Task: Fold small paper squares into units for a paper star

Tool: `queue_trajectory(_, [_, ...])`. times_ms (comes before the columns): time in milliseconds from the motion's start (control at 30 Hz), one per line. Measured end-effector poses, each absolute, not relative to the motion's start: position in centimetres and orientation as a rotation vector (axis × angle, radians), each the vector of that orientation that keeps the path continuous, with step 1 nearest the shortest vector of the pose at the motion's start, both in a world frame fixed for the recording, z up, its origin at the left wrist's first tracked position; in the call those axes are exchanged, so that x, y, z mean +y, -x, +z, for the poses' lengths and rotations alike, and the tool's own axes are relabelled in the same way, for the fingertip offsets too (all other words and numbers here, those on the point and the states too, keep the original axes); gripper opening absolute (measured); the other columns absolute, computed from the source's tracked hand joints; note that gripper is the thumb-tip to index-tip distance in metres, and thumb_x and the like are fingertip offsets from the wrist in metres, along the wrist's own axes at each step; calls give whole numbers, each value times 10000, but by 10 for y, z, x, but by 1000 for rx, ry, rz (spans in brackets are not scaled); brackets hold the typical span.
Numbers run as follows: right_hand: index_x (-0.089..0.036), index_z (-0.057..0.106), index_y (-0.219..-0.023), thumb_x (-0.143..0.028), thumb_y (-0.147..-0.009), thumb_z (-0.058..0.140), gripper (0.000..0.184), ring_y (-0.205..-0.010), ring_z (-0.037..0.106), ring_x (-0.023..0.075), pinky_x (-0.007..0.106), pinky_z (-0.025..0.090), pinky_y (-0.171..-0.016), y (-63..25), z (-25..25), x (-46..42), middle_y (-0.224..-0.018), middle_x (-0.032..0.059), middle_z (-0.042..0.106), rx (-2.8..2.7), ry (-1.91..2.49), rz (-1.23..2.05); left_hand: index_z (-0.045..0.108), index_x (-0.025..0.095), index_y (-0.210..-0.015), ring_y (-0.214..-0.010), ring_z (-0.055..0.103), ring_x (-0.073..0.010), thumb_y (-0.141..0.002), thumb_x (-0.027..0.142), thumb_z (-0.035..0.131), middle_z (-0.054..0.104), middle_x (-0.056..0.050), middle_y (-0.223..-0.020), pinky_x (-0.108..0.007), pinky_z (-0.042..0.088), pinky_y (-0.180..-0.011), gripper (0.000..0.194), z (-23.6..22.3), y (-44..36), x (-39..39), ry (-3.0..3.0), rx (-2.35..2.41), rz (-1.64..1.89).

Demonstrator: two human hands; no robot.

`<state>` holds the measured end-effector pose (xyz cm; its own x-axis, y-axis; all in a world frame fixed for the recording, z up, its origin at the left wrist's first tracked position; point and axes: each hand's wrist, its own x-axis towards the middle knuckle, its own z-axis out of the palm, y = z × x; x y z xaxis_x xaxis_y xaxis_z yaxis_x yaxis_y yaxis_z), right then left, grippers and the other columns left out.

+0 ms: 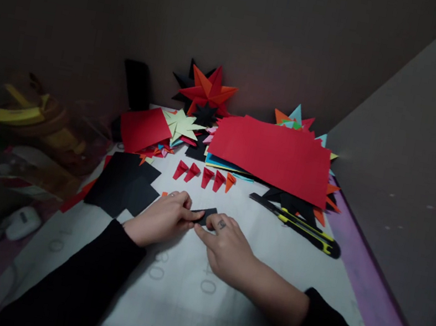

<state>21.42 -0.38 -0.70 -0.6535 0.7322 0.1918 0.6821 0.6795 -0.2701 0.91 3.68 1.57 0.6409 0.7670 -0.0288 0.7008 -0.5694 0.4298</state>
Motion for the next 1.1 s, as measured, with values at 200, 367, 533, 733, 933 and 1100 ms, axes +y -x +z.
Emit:
queue_trajectory(200, [-214, 690, -1094, -72, -779, 546, 374, -865, 483, 240, 364, 358, -740, -227, -4, -3, -913, 112, 603, -2568, 1326, 111, 661, 304, -1179, -821, 494, -174, -908, 329, 514, 533, -62, -931, -303, 387, -732, 309, 14, -10, 35, -2452, 1177, 239])
queue_trajectory(367, [-184, 713, -999, -50, -766, 558, 310, -866, 497, 248, 367, 355, -729, -238, -1, 1, -919, 116, 629, -2541, 1414, 45, 672, 295, -1161, -819, 494, -174, -901, 297, 513, 540, -58, -911, -302, 390, -734, 305, 12, -10, 34, -2448, 1180, 260])
queue_trajectory(533, [-175, 712, -904, -69, -796, 537, 232, -851, 521, 241, 364, 360, -735, -246, 1, 14, -913, 106, 654, -2541, 1497, 58, 641, 300, -1205, -844, 499, -181, -899, 299, 513, 547, -58, -925, -307, 391, -755, 332, 10, -8, 34, -2452, 1175, 286])
queue_trajectory(733, [-138, 651, -843, -63, -787, 499, 178, -834, 537, 242, 341, 369, -686, -241, -2, 25, -882, 125, 643, -2572, 1510, -23, 640, 299, -1208, -828, 506, -185, -897, 288, 511, 541, -62, -912, -309, 398, -744, 338, 12, -8, 33, -2484, 1182, 280])
queue_trajectory(933, [-143, 621, -832, -58, -772, 476, 178, -819, 539, 232, 334, 389, -697, -236, -4, 27, -836, 100, 632, -2482, 1426, 8, 653, 296, -1186, -823, 514, -181, -879, 294, 546, 545, -60, -913, -307, 404, -733, 325, 11, -9, 32, -2518, 1202, 284])
queue_trajectory(1100, [-134, 642, -1004, -84, -773, 486, 284, -874, 525, 218, 343, 423, -790, -231, -6, 16, -932, 97, 634, -2531, 974, 196, 645, 265, -1206, -813, 525, -187, -902, 353, 526, 563, -68, -907, -315, 406, -729, 338, 10, -10, 31, -2546, 1260, 257])
